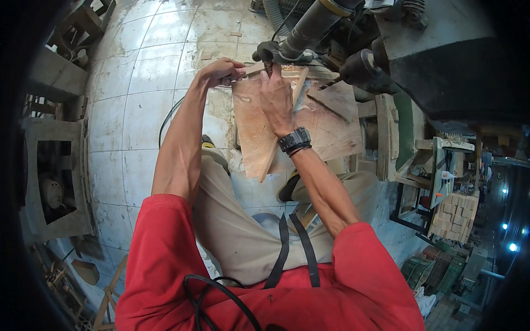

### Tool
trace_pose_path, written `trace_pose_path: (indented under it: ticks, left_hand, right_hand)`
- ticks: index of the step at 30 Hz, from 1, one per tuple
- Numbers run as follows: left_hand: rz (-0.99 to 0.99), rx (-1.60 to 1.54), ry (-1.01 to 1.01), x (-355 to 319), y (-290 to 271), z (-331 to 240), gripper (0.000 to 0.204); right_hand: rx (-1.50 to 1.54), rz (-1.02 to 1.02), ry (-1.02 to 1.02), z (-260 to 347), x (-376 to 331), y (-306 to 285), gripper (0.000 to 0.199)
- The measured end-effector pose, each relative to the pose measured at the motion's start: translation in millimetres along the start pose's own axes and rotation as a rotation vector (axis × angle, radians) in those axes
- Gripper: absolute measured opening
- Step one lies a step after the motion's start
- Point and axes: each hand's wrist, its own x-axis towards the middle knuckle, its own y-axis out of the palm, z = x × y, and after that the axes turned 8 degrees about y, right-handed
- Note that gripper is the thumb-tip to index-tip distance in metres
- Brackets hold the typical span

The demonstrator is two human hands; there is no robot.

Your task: Assembling a small wooden box using an electric drill, wood glue, and a hammer to secure wooden pieces.

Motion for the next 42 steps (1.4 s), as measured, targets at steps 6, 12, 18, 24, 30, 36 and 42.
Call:
trace_pose_path:
  ticks: [6,12,18,24,30,36,42]
  left_hand:
    - [-0.016,0.042,-0.006,-3,-5,3,0.027]
    - [-0.055,0.022,0.018,6,7,-3,0.035]
    - [-0.385,0.167,0.178,-20,-2,-16,0.034]
    - [-0.595,0.228,0.297,-48,-11,-25,0.041]
    - [-0.747,-0.076,0.332,-93,-1,-12,0.028]
    - [-0.846,-0.132,0.277,-174,51,-13,0.022]
    - [-0.883,-0.129,0.183,-248,138,-25,0.015]
  right_hand:
    - [-0.162,0.102,-0.13,-12,-1,6,0.03]
    - [-0.163,0.076,-0.068,-17,-2,-3,0.027]
    - [-0.005,0.068,-0.019,-2,-103,-76,0.031]
    - [-0.233,-0.046,0.382,-72,-163,-210,0.03]
    - [-0.369,-0.356,0.353,-211,-195,-322,0.034]
    - [-0.603,-0.36,0.45,-325,-196,-347,0.038]
    - [-0.785,-0.57,0.384,-467,-193,-344,0.046]
